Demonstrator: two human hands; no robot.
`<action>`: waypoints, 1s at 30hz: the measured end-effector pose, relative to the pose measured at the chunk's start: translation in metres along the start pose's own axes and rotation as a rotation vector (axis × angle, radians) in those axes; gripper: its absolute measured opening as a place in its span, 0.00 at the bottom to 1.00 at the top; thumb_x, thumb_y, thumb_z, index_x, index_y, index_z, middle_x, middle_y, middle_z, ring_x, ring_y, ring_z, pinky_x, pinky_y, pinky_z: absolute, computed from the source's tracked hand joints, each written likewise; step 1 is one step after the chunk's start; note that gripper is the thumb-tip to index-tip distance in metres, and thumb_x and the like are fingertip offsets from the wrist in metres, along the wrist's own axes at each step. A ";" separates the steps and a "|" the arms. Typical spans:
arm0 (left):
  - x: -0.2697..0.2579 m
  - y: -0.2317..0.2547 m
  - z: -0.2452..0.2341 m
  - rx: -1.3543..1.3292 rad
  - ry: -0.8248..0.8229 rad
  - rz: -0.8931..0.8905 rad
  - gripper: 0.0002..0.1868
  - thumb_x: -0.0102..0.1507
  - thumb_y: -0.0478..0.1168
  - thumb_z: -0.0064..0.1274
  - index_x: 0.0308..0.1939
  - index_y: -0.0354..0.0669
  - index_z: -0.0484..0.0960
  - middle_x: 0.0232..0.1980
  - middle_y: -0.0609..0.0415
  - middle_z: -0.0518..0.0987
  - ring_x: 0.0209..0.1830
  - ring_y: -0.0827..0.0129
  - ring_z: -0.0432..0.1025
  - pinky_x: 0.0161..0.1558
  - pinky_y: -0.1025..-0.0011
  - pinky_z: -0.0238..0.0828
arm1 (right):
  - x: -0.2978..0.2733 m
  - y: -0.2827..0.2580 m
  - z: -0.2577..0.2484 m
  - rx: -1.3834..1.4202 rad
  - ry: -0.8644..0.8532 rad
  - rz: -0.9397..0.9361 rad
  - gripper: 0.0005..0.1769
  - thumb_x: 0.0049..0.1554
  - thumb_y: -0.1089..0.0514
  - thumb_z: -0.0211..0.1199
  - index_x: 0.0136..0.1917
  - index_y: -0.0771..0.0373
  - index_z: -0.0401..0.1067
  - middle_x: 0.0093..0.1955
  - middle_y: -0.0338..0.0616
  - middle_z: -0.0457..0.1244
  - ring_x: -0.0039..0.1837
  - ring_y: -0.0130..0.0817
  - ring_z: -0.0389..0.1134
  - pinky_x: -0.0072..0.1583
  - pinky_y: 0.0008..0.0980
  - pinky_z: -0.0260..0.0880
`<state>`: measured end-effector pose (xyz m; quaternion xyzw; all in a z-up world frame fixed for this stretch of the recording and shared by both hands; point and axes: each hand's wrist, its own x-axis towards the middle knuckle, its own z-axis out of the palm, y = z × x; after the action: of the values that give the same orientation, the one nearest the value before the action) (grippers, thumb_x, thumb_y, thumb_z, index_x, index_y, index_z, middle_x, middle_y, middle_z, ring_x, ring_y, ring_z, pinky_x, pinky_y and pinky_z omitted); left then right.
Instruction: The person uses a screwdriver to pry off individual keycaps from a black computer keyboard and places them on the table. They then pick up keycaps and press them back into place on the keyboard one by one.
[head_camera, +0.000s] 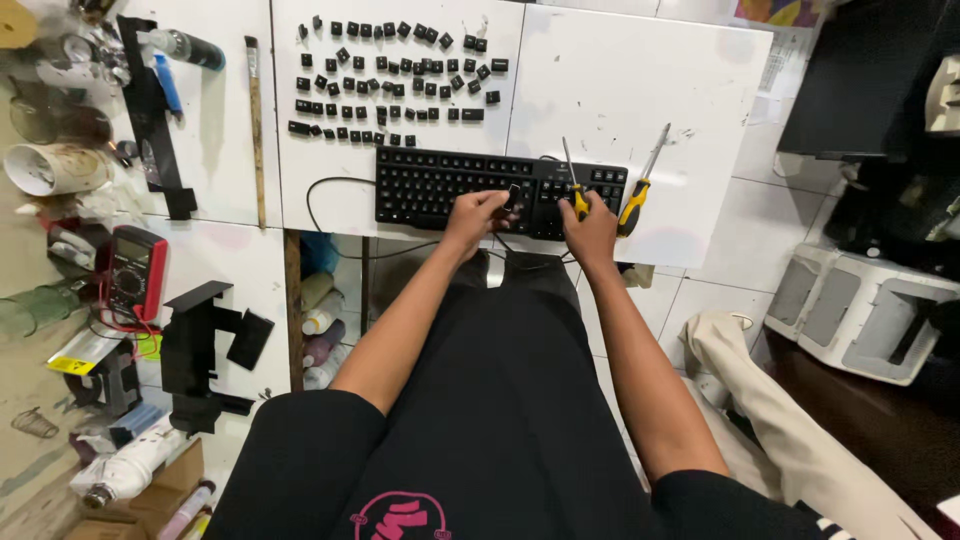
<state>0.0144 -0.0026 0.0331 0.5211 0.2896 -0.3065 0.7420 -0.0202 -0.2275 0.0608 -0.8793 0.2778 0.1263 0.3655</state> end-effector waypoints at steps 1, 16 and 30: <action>0.001 0.001 0.002 -0.002 0.003 0.002 0.21 0.68 0.40 0.64 0.59 0.27 0.85 0.48 0.35 0.87 0.39 0.54 0.86 0.42 0.66 0.88 | 0.002 -0.006 -0.001 0.000 -0.003 -0.003 0.17 0.62 0.44 0.73 0.50 0.59 0.77 0.41 0.52 0.72 0.50 0.58 0.76 0.52 0.49 0.72; -0.100 0.098 0.052 -0.413 -0.161 0.056 0.10 0.66 0.36 0.61 0.51 0.41 0.86 0.47 0.35 0.88 0.44 0.50 0.86 0.39 0.69 0.86 | 0.026 -0.019 0.004 -0.304 -0.007 -0.343 0.19 0.61 0.57 0.69 0.63 0.68 0.73 0.50 0.61 0.66 0.55 0.68 0.71 0.56 0.57 0.72; -0.142 0.133 0.072 -0.490 -0.125 0.247 0.09 0.64 0.32 0.65 0.49 0.37 0.86 0.43 0.43 0.87 0.42 0.56 0.86 0.41 0.65 0.87 | 0.028 -0.042 0.007 -0.472 0.029 -0.449 0.32 0.54 0.49 0.76 0.66 0.63 0.70 0.58 0.54 0.60 0.59 0.63 0.65 0.52 0.58 0.74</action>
<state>0.0319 -0.0137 0.2397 0.3377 0.2431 -0.1664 0.8940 0.0273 -0.2091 0.0680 -0.9808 0.0452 0.0911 0.1664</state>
